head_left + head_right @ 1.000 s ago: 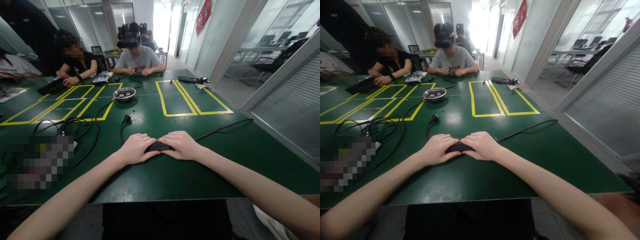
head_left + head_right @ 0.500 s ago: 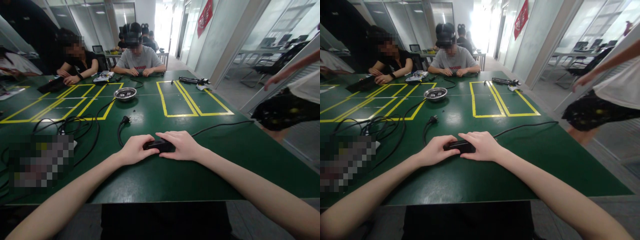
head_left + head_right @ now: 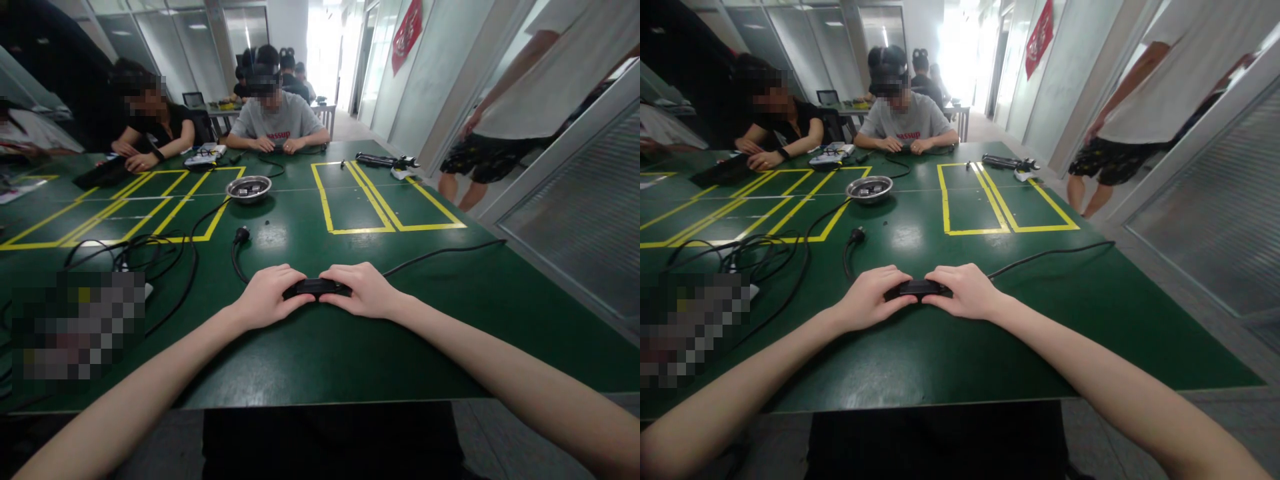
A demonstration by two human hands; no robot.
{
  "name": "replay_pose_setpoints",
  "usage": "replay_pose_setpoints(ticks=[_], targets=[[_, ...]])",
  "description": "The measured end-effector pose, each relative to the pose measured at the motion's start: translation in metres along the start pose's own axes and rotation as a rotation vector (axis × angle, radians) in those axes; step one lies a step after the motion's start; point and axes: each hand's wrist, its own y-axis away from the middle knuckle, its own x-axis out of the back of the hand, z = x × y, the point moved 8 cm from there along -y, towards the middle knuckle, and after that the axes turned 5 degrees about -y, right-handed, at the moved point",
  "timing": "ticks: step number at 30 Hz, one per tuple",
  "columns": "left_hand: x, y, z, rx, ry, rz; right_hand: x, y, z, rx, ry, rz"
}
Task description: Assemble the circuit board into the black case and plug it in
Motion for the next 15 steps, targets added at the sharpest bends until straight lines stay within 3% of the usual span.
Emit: replay_pose_setpoints(ticks=[6,12,15], targets=[[0.001,0.000,0.000,0.022,0.030,0.013,0.002,0.001,-0.003,0.040,0.030,0.012],[-0.002,0.000,-0.003,0.079,0.100,-0.006,-0.007,0.002,-0.010,0.106,0.172,-0.128],[0.009,0.000,-0.001,0.048,0.080,0.120,-0.001,0.002,0.001,0.018,0.198,-0.073]])
